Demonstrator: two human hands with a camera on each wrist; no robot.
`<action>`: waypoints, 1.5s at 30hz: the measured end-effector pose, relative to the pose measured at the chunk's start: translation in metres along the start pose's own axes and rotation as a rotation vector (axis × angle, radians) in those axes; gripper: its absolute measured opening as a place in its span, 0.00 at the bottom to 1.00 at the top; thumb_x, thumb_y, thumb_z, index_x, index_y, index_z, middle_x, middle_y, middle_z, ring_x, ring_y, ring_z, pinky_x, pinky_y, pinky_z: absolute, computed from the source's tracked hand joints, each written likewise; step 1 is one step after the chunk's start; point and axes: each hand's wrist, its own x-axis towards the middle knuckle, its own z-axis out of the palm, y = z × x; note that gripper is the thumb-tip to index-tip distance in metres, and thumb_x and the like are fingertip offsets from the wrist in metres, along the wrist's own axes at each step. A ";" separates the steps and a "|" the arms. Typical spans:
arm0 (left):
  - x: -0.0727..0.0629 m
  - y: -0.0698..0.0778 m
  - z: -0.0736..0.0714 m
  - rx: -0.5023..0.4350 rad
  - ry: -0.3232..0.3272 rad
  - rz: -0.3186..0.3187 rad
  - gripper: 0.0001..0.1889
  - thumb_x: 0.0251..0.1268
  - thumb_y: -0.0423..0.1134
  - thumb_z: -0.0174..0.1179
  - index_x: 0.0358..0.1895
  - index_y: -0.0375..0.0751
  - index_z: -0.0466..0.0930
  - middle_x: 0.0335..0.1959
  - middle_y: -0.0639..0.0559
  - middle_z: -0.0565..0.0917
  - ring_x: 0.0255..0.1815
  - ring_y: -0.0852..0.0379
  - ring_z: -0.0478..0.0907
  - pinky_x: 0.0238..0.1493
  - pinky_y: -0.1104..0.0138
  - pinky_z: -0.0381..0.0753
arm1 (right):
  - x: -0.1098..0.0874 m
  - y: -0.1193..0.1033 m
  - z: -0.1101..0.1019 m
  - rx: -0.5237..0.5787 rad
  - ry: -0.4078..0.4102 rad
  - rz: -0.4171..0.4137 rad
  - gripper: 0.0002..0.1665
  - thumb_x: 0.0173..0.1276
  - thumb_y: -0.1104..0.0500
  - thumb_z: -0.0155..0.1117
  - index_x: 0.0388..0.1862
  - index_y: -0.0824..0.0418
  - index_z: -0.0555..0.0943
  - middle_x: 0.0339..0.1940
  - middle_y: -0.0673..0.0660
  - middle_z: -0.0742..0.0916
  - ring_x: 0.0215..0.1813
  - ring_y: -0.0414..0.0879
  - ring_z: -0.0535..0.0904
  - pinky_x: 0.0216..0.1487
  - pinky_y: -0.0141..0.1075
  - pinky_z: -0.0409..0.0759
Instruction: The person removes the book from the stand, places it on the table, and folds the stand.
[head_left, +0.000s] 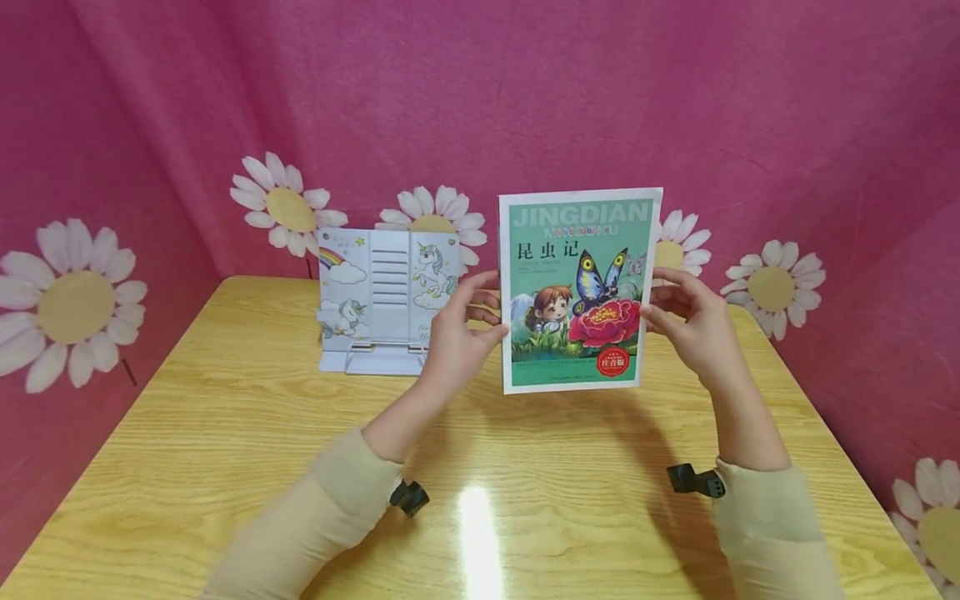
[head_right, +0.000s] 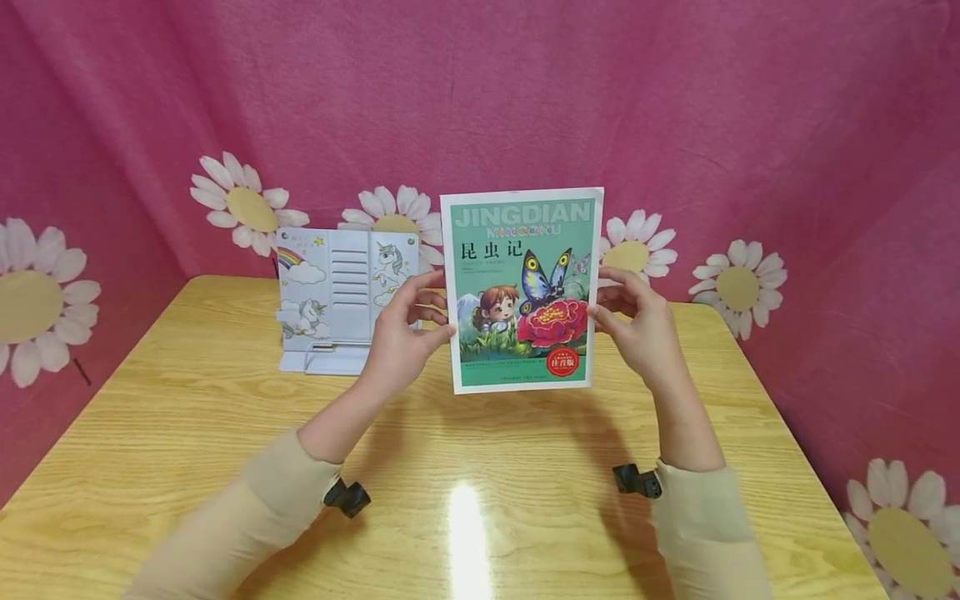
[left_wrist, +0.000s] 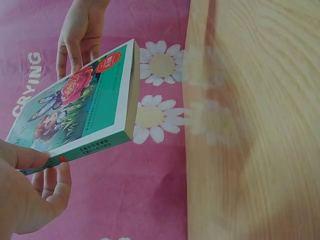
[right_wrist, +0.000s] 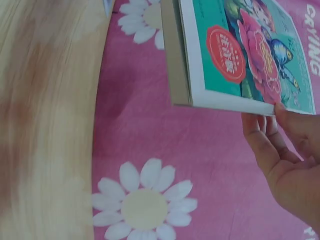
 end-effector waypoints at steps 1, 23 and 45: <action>0.000 -0.001 0.002 -0.008 -0.004 -0.008 0.34 0.48 0.18 0.64 0.62 0.45 0.71 0.40 0.42 0.79 0.36 0.49 0.80 0.36 0.67 0.84 | -0.001 0.002 -0.001 -0.007 -0.003 0.007 0.26 0.64 0.65 0.63 0.62 0.64 0.71 0.37 0.43 0.81 0.37 0.32 0.80 0.35 0.26 0.82; -0.008 -0.033 0.038 0.031 -0.098 -0.164 0.37 0.49 0.21 0.65 0.64 0.47 0.68 0.42 0.44 0.79 0.37 0.51 0.80 0.33 0.71 0.83 | -0.012 0.059 -0.009 -0.023 -0.117 0.148 0.28 0.67 0.60 0.60 0.65 0.66 0.69 0.50 0.60 0.75 0.39 0.31 0.79 0.39 0.31 0.83; -0.006 -0.067 0.066 -0.093 -0.138 -0.340 0.38 0.49 0.18 0.62 0.66 0.45 0.67 0.39 0.45 0.77 0.31 0.57 0.78 0.34 0.59 0.85 | -0.008 0.091 -0.017 0.015 -0.305 0.226 0.38 0.69 0.65 0.57 0.75 0.56 0.56 0.62 0.64 0.67 0.43 0.39 0.79 0.39 0.35 0.84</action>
